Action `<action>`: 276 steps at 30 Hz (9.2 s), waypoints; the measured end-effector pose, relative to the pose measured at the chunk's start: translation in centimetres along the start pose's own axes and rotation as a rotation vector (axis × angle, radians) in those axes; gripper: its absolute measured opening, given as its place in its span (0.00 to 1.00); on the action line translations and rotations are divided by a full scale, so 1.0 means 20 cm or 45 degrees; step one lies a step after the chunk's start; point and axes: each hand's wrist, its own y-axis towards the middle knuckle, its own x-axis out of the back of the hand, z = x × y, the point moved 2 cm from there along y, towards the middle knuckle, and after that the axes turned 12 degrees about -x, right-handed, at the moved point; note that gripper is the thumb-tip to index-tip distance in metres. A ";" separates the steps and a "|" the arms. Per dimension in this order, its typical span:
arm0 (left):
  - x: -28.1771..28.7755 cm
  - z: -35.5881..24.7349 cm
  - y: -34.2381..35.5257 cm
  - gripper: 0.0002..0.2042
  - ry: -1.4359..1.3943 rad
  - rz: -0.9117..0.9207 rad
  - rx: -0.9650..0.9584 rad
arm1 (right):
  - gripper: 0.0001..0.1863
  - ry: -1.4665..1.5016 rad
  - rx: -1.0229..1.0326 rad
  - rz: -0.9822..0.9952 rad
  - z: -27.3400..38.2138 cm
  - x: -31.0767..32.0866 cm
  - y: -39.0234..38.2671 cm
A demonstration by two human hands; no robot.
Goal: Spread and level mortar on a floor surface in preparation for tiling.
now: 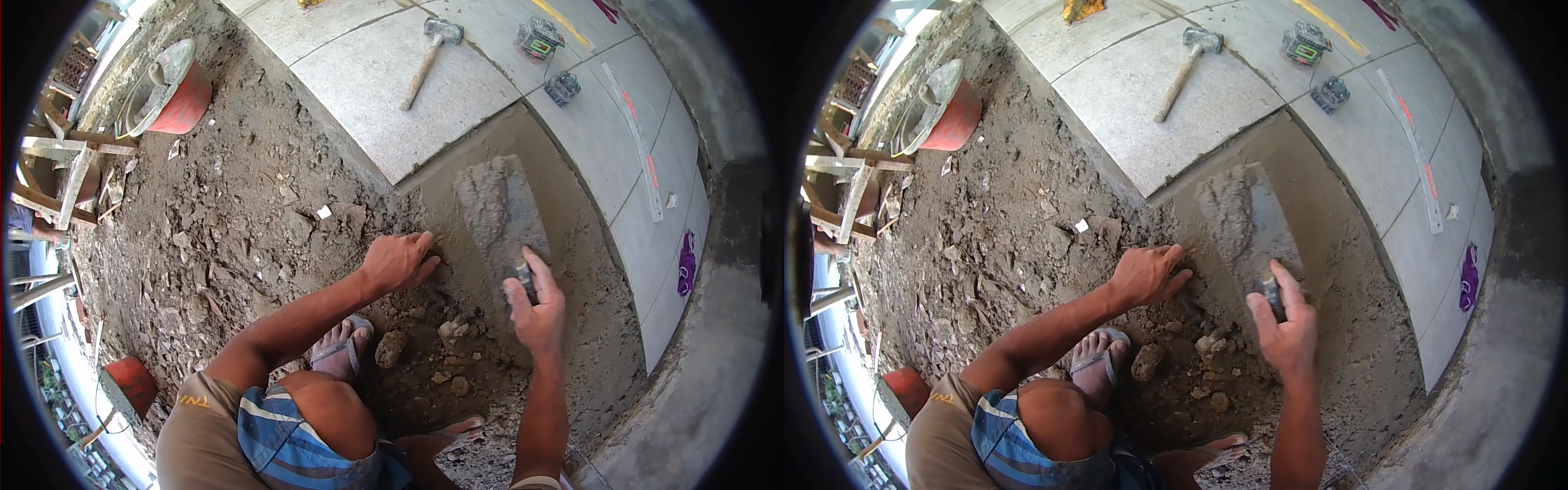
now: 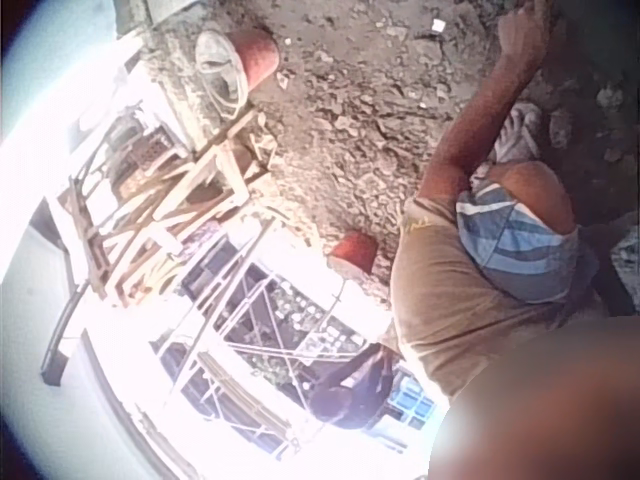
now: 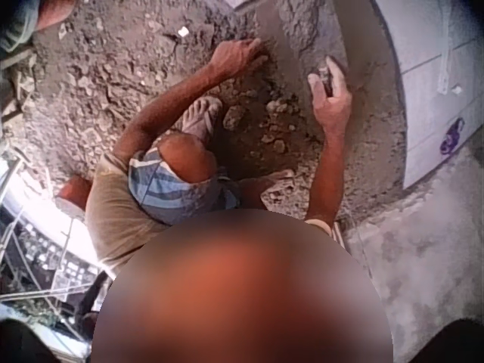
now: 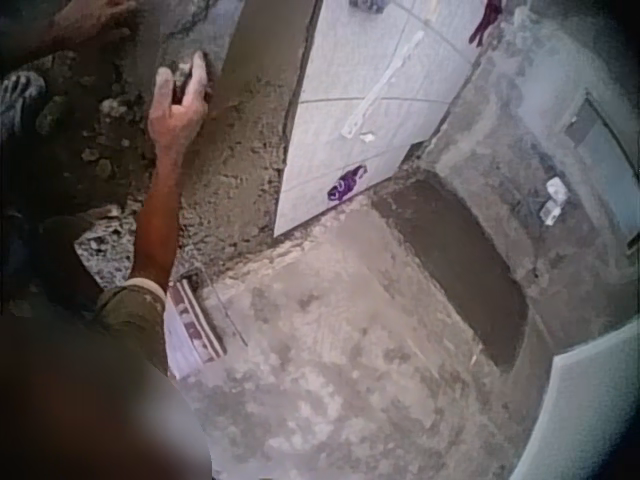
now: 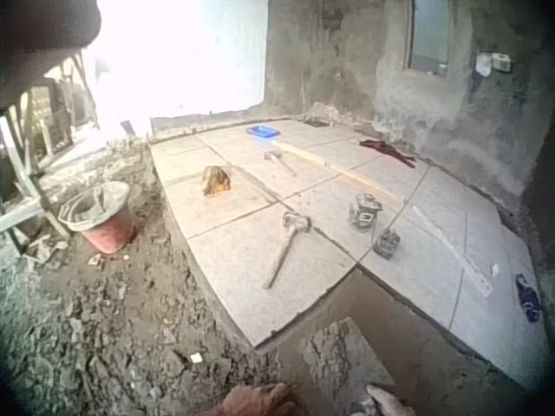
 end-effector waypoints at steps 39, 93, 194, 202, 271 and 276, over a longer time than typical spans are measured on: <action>0.04 0.01 -0.03 0.15 -0.466 -0.123 0.075 | 0.24 -0.432 -0.112 0.005 -0.09 -0.23 0.29; -0.24 -0.24 -0.74 0.17 -0.523 0.246 0.017 | 0.23 -0.020 -0.506 -0.636 -0.63 0.34 0.11; -0.36 -0.22 -0.72 0.12 -0.564 0.207 -0.040 | 0.22 0.214 -1.010 -0.928 -0.95 0.58 -0.50; -0.34 -0.22 -0.71 0.12 -0.556 0.254 -0.010 | 0.16 1.179 -1.048 -1.047 -0.90 0.38 -0.30; -0.35 -0.19 -0.73 0.15 -0.493 0.399 0.061 | 0.24 -0.804 -0.457 -0.445 -0.70 0.67 0.42; -0.35 -0.20 -0.74 0.13 -0.557 0.299 -0.039 | 0.25 -0.667 -0.834 -0.706 -0.97 0.84 0.09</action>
